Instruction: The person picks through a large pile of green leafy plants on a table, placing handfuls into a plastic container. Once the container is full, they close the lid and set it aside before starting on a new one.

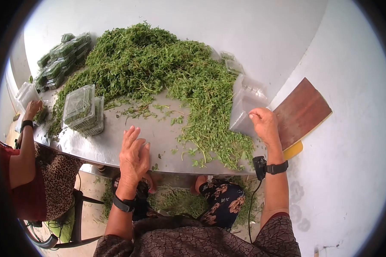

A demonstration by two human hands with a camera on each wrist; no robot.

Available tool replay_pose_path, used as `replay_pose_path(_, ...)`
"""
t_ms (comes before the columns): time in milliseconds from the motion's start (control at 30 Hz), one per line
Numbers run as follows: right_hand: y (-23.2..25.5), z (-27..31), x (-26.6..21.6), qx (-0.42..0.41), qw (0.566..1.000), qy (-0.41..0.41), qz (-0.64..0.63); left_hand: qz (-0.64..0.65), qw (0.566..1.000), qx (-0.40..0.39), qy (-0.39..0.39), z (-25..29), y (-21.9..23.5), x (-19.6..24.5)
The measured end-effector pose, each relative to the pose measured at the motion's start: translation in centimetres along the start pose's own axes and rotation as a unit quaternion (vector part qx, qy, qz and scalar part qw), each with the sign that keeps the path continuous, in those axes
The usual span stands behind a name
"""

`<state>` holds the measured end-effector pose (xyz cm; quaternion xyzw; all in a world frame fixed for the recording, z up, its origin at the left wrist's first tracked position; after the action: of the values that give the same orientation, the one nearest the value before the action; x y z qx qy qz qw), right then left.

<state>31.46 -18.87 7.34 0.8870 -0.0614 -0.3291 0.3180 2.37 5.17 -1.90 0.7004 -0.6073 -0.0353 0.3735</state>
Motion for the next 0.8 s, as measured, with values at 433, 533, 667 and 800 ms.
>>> replay_pose_path(433, 0.9, -0.9, -1.2, -0.002, 0.999, 0.048, 0.009, -0.011, 1.0, 0.013, -0.021, 0.0, 0.0, 0.4)
replay_pose_path(533, 1.1, -1.2, -1.4, 0.002, 0.998, 0.06, 0.003, -0.013, 1.0, 0.011, -0.018, -0.1, 0.1, 0.4)
replay_pose_path(667, 1.6, -1.6, -2.3, 0.008, 0.996, 0.093, -0.008, -0.012, 1.0, 0.008, -0.018, -0.1, 0.1, 0.5)
replay_pose_path(800, 0.2, -1.2, -2.8, -0.057, 0.987, 0.136, 0.058, -0.01, 1.0, 0.007, -0.014, -0.1, 0.1, 0.5)
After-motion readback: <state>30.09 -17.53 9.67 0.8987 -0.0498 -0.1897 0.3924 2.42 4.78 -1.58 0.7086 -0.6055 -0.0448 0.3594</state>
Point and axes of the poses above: each hand's wrist, its own z-axis away from the middle knuckle, its own y-axis out of the back of the hand, x = y × z, the point moved 9 cm from there along -z, towards the middle knuckle, and after that the axes turned 10 degrees about -z, right-handed, at the moved point
